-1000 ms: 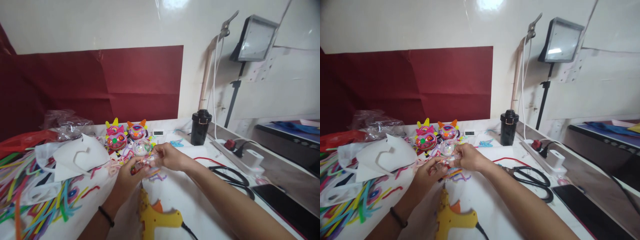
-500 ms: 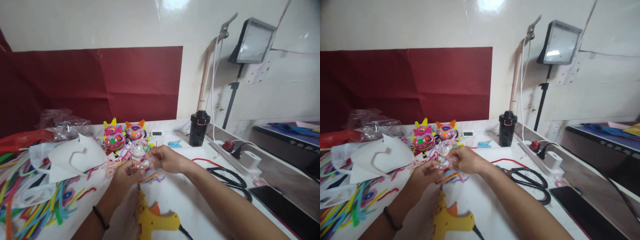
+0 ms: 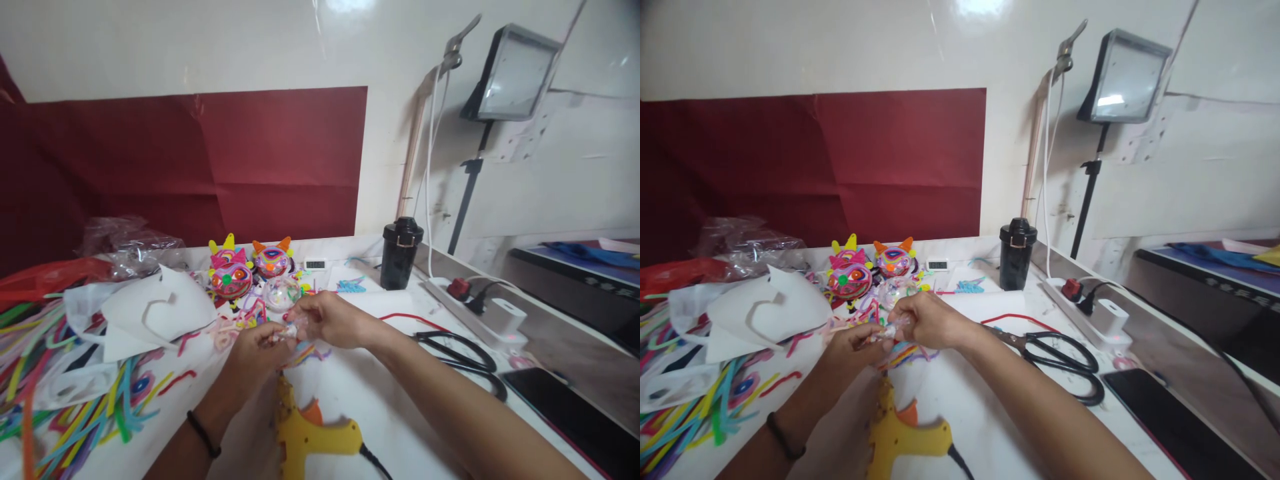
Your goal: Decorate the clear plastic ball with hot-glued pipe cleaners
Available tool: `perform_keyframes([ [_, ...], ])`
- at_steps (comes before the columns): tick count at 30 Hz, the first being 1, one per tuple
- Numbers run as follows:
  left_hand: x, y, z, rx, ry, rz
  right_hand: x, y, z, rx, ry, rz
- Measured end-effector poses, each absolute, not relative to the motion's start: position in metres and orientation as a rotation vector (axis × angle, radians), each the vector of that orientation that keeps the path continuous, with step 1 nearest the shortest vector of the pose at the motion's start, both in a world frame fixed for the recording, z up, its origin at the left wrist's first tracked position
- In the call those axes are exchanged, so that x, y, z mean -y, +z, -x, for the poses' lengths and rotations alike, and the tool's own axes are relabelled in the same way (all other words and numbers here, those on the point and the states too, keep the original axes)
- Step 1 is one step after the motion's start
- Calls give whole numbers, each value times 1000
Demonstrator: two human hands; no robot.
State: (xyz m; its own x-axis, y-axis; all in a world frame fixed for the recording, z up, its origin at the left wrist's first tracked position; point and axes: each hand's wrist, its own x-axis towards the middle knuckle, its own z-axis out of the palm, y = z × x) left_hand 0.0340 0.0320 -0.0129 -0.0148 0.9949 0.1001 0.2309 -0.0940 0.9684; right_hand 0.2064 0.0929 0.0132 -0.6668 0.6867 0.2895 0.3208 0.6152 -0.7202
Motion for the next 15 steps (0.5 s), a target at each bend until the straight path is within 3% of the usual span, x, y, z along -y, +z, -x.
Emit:
perform_keyframes([
  [15, -38, -26, -26, -1262, 1325, -1244, -81, 30, -209, 2310, 515, 718],
])
